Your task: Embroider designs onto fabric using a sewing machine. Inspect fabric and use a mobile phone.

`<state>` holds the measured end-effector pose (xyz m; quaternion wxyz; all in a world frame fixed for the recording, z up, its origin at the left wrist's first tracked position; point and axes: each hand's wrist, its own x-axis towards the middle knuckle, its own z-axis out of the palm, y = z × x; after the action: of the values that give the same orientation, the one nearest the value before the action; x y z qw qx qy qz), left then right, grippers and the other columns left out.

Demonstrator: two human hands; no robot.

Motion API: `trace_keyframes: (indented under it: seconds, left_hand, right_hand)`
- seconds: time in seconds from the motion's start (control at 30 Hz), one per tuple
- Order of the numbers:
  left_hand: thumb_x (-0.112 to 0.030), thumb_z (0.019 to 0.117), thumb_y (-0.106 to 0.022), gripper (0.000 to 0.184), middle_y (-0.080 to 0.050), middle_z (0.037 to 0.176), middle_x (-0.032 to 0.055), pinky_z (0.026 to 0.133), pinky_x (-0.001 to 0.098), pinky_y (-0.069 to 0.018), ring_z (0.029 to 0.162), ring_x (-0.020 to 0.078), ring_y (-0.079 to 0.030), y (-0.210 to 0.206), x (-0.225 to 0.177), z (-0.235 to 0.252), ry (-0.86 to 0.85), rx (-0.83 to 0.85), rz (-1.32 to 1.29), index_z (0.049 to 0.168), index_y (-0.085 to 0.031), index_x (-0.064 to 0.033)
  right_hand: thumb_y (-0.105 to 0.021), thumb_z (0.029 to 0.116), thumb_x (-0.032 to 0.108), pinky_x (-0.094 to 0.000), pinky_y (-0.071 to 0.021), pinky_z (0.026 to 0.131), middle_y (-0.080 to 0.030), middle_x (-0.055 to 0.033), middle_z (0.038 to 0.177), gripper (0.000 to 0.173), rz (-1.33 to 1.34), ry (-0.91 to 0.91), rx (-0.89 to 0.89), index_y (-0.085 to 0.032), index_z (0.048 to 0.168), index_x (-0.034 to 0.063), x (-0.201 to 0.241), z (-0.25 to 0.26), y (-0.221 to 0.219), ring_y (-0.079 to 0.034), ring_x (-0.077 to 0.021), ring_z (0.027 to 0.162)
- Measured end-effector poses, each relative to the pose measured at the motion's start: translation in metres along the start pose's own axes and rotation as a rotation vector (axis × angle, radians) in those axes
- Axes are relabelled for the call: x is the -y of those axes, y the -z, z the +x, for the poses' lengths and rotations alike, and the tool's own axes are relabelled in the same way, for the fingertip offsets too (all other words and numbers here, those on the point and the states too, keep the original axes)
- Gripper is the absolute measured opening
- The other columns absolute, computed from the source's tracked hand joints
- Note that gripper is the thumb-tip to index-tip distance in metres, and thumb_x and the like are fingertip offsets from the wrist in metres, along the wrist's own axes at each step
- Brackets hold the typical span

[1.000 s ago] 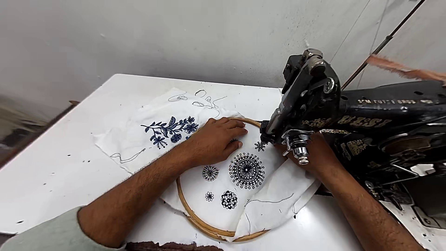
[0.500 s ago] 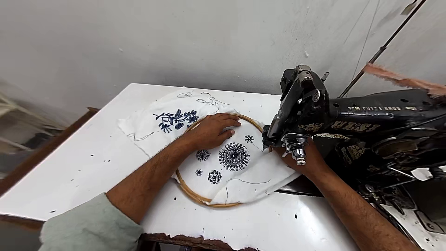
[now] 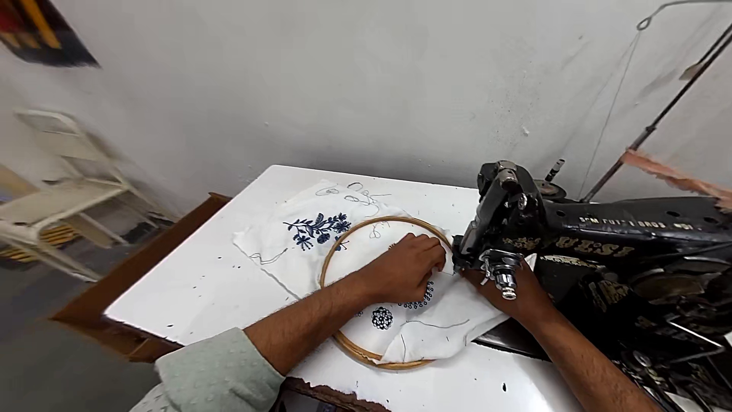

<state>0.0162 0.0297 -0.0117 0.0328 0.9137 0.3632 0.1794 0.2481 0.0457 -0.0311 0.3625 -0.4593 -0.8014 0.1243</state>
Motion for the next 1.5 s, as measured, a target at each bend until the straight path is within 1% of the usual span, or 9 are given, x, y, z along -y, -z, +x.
trace_keyframes:
  seconds: [0.2,0.43,0.57,0.67,0.83,0.9,1.1,1.23,1.5]
  left_hand:
    - [0.001,0.0928,-0.058,0.009,-0.064,0.097,0.0114,0.089,0.0399,-0.0528,0.097,0.0242,-0.063,0.000,0.001,0.004,0.051,-0.054,-0.193,0.098,-0.066,-0.0007]
    - [0.005,0.0928,-0.059,0.012,-0.064,0.098,0.0128,0.079,0.0393,-0.0577,0.089,0.0227,-0.066,0.004,-0.006,0.001,0.116,-0.093,-0.189,0.102,-0.064,0.0014]
    - [0.004,0.0984,-0.051,0.019,-0.067,0.111,0.0224,0.092,0.0506,-0.0547,0.103,0.0339,-0.068,0.035,0.046,-0.004,0.424,-0.260,-0.065,0.111,-0.065,0.0077]
    - [-0.004,0.1050,-0.044,0.025,-0.067,0.109,0.0259,0.094,0.0555,-0.0526,0.103,0.0375,-0.067,0.053,0.101,-0.032,0.626,-0.368,-0.105,0.116,-0.061,0.0102]
    - [-0.007,0.1045,-0.050,0.018,-0.066,0.092,0.0188,0.078,0.0516,-0.0526,0.082,0.0299,-0.064,0.040,0.112,-0.036,0.676,-0.263,-0.201,0.109,-0.063,0.0042]
    - [-0.007,0.1038,-0.051,0.017,-0.066,0.090,0.0163,0.077,0.0491,-0.0534,0.080,0.0274,-0.065,0.036,0.103,-0.029,0.617,-0.214,-0.192,0.107,-0.064,0.0025]
    - [-0.008,0.1044,-0.052,0.015,-0.065,0.087,0.0136,0.077,0.0465,-0.0513,0.080,0.0238,-0.063,0.037,0.113,-0.031,0.616,-0.141,-0.264,0.105,-0.065,0.0011]
    - [-0.009,0.1046,-0.051,0.016,-0.064,0.086,0.0136,0.077,0.0476,-0.0506,0.079,0.0253,-0.062,0.037,0.125,-0.032,0.650,-0.178,-0.249,0.105,-0.064,0.0007]
    - [-0.010,0.1049,-0.050,0.018,-0.066,0.090,0.0169,0.081,0.0528,-0.0510,0.085,0.0302,-0.064,0.041,0.131,-0.034,0.687,-0.158,-0.183,0.106,-0.065,0.0013]
  right_hand:
    - [-0.079,0.0826,0.021,-0.0539,-0.0528,0.092,-0.072,-0.0182,0.101,0.031,-0.009,0.008,-0.007,-0.073,0.103,-0.0002,-0.007,0.000,-0.006,-0.070,-0.0303,0.100]
    - [-0.075,0.0843,0.024,-0.0560,-0.0524,0.092,-0.072,-0.0204,0.102,0.032,-0.019,0.037,-0.009,-0.073,0.104,-0.0014,-0.012,-0.002,-0.007,-0.070,-0.0338,0.102]
    - [-0.079,0.0831,0.013,-0.0632,-0.0504,0.092,-0.071,-0.0280,0.101,0.029,-0.087,0.069,0.036,-0.071,0.102,-0.0073,-0.008,0.001,0.009,-0.069,-0.0442,0.101]
    - [-0.077,0.0877,0.005,-0.0665,-0.0476,0.087,-0.068,-0.0321,0.096,0.020,-0.174,-0.173,0.207,-0.070,0.098,-0.0112,0.013,0.005,0.034,-0.066,-0.0491,0.097]
    - [-0.071,0.0951,0.010,-0.0630,-0.0497,0.078,-0.068,-0.0255,0.087,0.016,-0.164,-0.190,0.164,-0.072,0.090,-0.0048,0.011,0.007,0.038,-0.067,-0.0426,0.087]
    - [-0.069,0.0967,0.011,-0.0548,-0.0479,0.067,-0.065,-0.0164,0.074,0.020,-0.135,-0.196,0.153,-0.069,0.079,0.0011,0.008,0.008,0.036,-0.064,-0.0326,0.073]
    - [-0.071,0.0945,0.007,-0.0536,-0.0469,0.066,-0.063,-0.0158,0.072,0.019,-0.143,-0.205,0.185,-0.067,0.076,0.0009,0.011,0.008,0.036,-0.063,-0.0308,0.071]
    - [-0.078,0.0889,0.011,-0.0587,-0.0494,0.077,-0.069,-0.0189,0.087,0.011,-0.150,-0.109,0.171,-0.072,0.090,0.0008,0.004,0.006,0.032,-0.067,-0.0349,0.087]
    - [-0.068,0.0817,0.074,-0.0568,-0.0371,0.114,-0.058,-0.0159,0.143,0.089,-0.466,-0.116,0.649,-0.060,0.139,0.0073,0.026,-0.013,0.070,-0.049,-0.0335,0.139]
